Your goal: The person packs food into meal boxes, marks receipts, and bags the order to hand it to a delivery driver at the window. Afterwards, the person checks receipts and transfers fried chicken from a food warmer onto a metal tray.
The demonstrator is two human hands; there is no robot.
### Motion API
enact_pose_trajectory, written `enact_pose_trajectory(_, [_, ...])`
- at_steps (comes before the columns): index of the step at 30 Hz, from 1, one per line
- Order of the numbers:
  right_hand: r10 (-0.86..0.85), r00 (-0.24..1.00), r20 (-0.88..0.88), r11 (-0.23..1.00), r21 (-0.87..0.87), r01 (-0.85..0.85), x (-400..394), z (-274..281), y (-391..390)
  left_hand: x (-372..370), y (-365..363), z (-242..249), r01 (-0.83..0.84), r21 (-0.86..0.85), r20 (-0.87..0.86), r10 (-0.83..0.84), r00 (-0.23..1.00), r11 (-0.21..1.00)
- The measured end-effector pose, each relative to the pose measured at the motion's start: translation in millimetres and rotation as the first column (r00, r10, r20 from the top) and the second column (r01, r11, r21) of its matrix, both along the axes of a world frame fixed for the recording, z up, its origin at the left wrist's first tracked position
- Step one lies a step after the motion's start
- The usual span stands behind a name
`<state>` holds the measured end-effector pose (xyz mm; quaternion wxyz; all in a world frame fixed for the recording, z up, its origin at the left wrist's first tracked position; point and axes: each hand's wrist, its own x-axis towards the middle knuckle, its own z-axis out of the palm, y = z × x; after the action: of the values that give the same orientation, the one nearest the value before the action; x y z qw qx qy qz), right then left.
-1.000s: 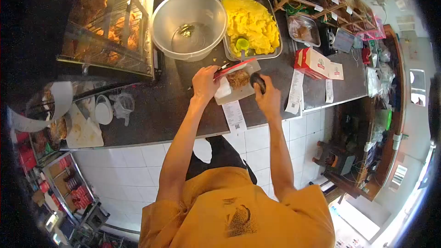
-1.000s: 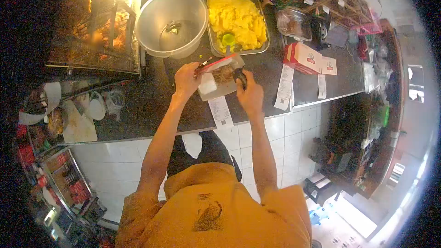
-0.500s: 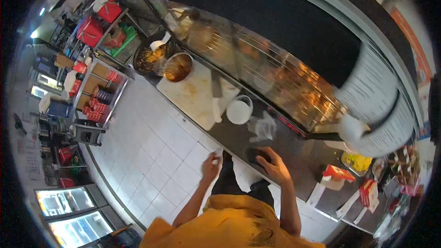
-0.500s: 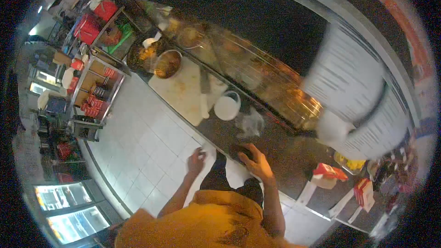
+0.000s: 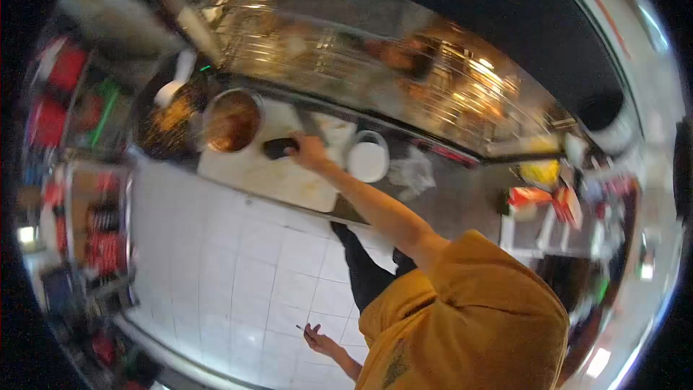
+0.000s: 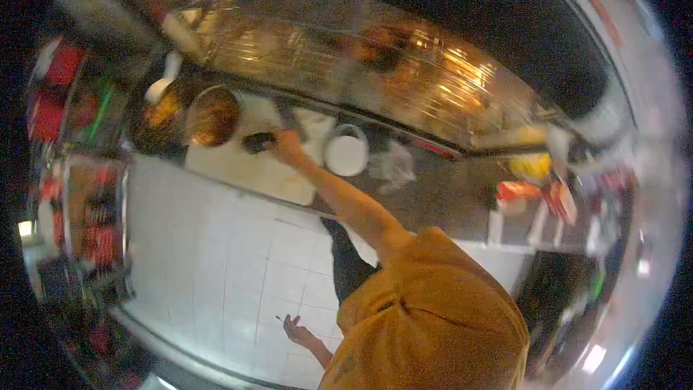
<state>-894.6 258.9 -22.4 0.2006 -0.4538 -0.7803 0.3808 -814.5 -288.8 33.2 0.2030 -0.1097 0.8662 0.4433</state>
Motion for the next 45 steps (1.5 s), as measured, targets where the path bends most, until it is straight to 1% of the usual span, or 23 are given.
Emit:
enact_pose_trajectory(3, [0.035, 0.999, -0.016, 0.974, 0.223, -0.031, 41.9, -2.1, 2.4, -33.5, 50.3, -38.6, 0.292, 0.108, -0.097, -0.282, 0.955, 0.95])
enact_pose_trajectory(5, [-0.021, 0.996, 0.086, 0.997, 0.071, 0.015, 82.0, 57.9, -34.7, -50.6, 126.6, -0.2, 0.54, 0.111, -0.163, -0.521, 0.838, 0.834])
enact_pose_trajectory(7, [0.116, 0.983, 0.139, 0.986, -0.134, -0.097, 156.2, 133.9, -73.1, -52.4, 183.6, 23.4, 0.734, 0.136, -0.225, -0.7, 0.677, 0.666])
enact_pose_trajectory(9, [0.367, 0.883, 0.293, 0.899, -0.356, -0.255, 236.1, 165.4, -99.2, -41.9, 227.1, 34.9, 0.858, 0.176, -0.269, -0.815, 0.513, 0.482])
enact_pose_trajectory(10, [0.393, 0.873, 0.288, 0.898, -0.325, -0.297, 286.1, 150.4, -117.5, -21.3, 251.3, 46.4, 0.887, 0.199, -0.214, -0.864, 0.455, 0.417])
enact_pose_trajectory(11, [0.28, 0.937, 0.21, 0.937, -0.271, -0.219, 342.0, 155.8, -139.5, -3.7, 271.3, 51.1, 0.921, 0.208, -0.226, -0.9, 0.373, 0.33])
enact_pose_trajectory(12, [0.301, 0.887, 0.351, 0.917, -0.362, -0.168, 398.7, 120.1, -148.6, 18.2, 288.2, 51.2, 0.946, 0.21, -0.231, -0.928, 0.293, 0.246])
enact_pose_trajectory(13, [-0.022, 0.983, 0.184, 0.941, -0.328, 0.083, 455.0, 151.1, -167.2, 41.5, 301.3, 53.8, 0.964, 0.205, -0.229, -0.949, 0.216, 0.169])
enact_pose_trajectory(14, [-0.165, 0.919, 0.359, 0.937, -0.233, 0.259, 493.9, 171.4, -175.8, 75.0, 317.1, 65.7, 0.962, 0.232, -0.275, -0.939, 0.204, 0.142])
enact_pose_trajectory(16, [-0.647, 0.746, 0.159, 0.718, -0.202, 0.666, 585.7, 175.7, -190.1, 133.7, 346.5, 83.3, 0.971, 0.238, -0.237, -0.969, 0.073, 0.015])
enact_pose_trajectory(18, [-0.808, 0.589, 0.01, 0.589, 0.016, 0.808, 647.7, 211.5, -178.0, 198.1, 370.9, 97.2, 0.967, 0.245, -0.264, -0.965, 0.002, -0.065])
enact_pose_trajectory(19, [-0.813, 0.581, 0.036, 0.581, 0.075, 0.81, 669.1, 248.4, -158.9, 230.4, 380.7, 101.2, 0.965, 0.244, -0.309, -0.951, -0.015, -0.094])
enact_pose_trajectory(20, [-0.795, 0.606, 0.019, 0.59, 0.256, 0.766, 708.7, 230.9, -133.7, 260.8, 383.5, 102.5, 0.965, 0.238, -0.345, -0.938, -0.023, -0.111])
enact_pose_trajectory(22, [-0.749, 0.652, -0.118, 0.644, 0.101, 0.758, 745.8, 247.3, -70.3, 314.5, 379.8, 94.8, 0.968, 0.236, -0.359, -0.933, 0.004, -0.087])
enact_pose_trajectory(24, [-0.614, 0.772, -0.164, 0.746, 0.198, 0.636, 769.9, 243.9, 3.1, 359.5, 367.3, 86.4, 0.964, 0.265, -0.334, -0.936, 0.106, 0.014])
enact_pose_trajectory(27, [-0.274, 0.949, 0.159, 0.943, 0.24, 0.232, 778.1, 184.5, 113.1, 399.9, 326.2, 98.7, 0.96, 0.115, -0.224, -0.935, 0.276, 0.256])
enact_pose_trajectory(30, [0.129, 0.786, 0.605, 0.987, 0.001, -0.162, 745.5, 66.3, 202.0, 399.8, 277.2, 104.9, 0.916, 0.016, -0.092, -0.912, 0.4, 0.4])
enact_pose_trajectory(32, [0.21, 0.673, 0.709, 0.971, -0.074, -0.225, 730.5, 27.5, 211.3, 395.9, 246.4, 106.6, 0.893, -0.069, -0.23, -0.878, 0.419, 0.445])
enact_pose_trajectory(34, [0.224, 0.641, 0.734, 0.965, -0.076, -0.25, 731.7, 3.3, 202.3, 386.1, 207.7, 95.1, 0.807, -0.05, -0.223, -0.794, 0.566, 0.589])
enact_pose_trajectory(39, [0.236, 0.66, 0.714, 0.955, -0.044, -0.294, 735.9, 20.0, 196.6, 413.4, 185.5, 88.7, 0.621, -0.027, -0.178, -0.615, 0.768, 0.783])
enact_pose_trajectory(41, [0.216, 0.726, 0.653, 0.961, -0.009, -0.277, 733.9, 46.6, 224.3, 440.1, 214.0, 108.6, 0.757, -0.079, -0.242, -0.749, 0.617, 0.649])
enact_pose_trajectory(42, [0.197, 0.774, 0.602, 0.967, 0.013, -0.256, 734.3, 72.5, 230.8, 453.2, 227.6, 113.3, 0.766, -0.041, -0.216, -0.754, 0.62, 0.641])
enact_pose_trajectory(45, [0.118, 0.976, 0.185, 0.985, 0.1, -0.138, 759.9, 163.7, 203.4, 474.9, 252.0, 104.2, 0.831, 0.035, -0.127, -0.822, 0.555, 0.555])
